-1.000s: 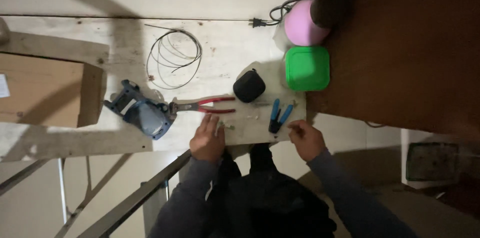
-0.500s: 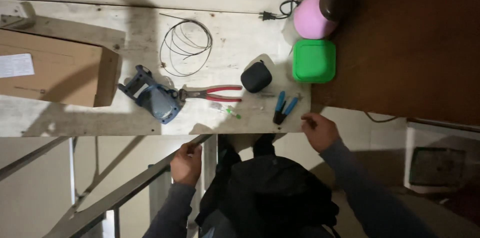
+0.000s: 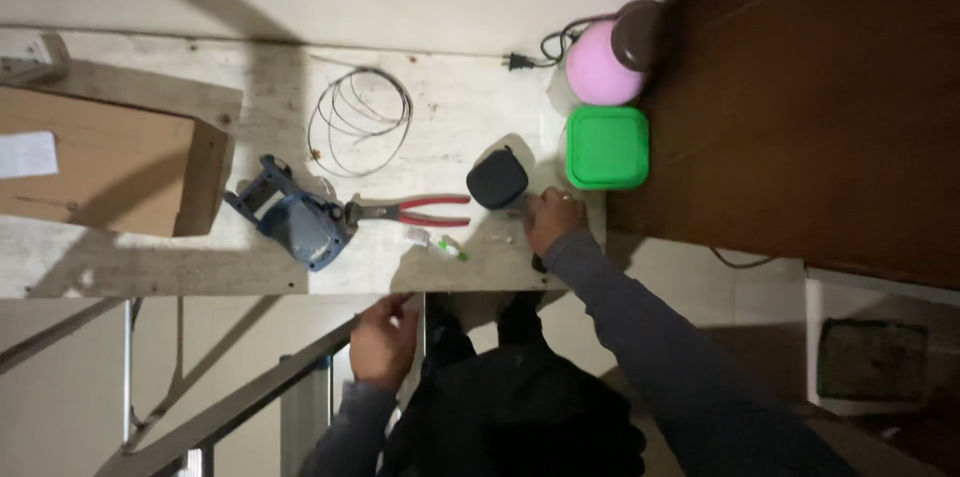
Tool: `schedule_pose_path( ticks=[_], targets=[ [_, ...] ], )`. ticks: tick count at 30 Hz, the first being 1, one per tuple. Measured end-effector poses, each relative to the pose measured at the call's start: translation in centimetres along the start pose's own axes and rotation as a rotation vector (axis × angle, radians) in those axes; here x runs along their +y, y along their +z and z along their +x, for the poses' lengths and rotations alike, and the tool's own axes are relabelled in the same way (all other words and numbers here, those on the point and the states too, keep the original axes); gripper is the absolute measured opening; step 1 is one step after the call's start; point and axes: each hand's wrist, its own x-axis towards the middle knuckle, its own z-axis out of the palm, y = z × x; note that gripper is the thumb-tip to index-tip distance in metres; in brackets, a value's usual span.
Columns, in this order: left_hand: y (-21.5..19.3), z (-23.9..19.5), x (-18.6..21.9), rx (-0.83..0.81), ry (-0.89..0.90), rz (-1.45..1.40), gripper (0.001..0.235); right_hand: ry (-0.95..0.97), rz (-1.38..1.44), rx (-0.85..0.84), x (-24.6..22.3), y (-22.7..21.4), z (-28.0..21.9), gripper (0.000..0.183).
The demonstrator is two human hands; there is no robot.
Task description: The person removes a fiber optic stripper from a bag and uses it to strip the outer jacket from a cable. They then clean the fiber with a wipe and insert it into a mechanical connector.
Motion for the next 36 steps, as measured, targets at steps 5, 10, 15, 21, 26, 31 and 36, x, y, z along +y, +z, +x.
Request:
schedule_pose_path(
  ticks=[5,10,15,21,26,31,36],
  targets=[
    [-1.7,-1.0,2.1,-0.022,-0.039,0.003,0.034,-0.005,-0.039,-0.025,0.2,-0.8,-0.6,0.016],
    [0.5,-0.1,4.0,-0.22,-0.196,-0.327,0.026,0.139,0.479,-0.009,-4.2,-6.1,-5.4,0.019],
    [1.1,4.0,10.6,-0.402,0.115,-0.888,0.032,0.148,1.088,-0.288,-9.4,-10.9,-5.9,0.024],
    [-5.3,5.5,18.5,-0.265,-0.02,-1.367,0.032,-0.024,0.671,-0.011,-12.7,-22.5,-0.2,0.016],
    [-10.4,4.2,21.1,-0.202,-0.061,-1.314,0.037,-0.21,-0.132,0.468,-8.5,-31.8,9.0,0.036],
    [-11.4,2.7,20.2,-0.169,-0.059,-1.352,0.036,-0.126,-0.58,0.371,-1.5,-30.7,14.8,0.014],
    [-12.4,2.4,18.7,-0.186,-0.053,-1.478,0.039,-0.227,-0.519,0.343,-1.1,-30.3,14.2,0.014]
  ],
)
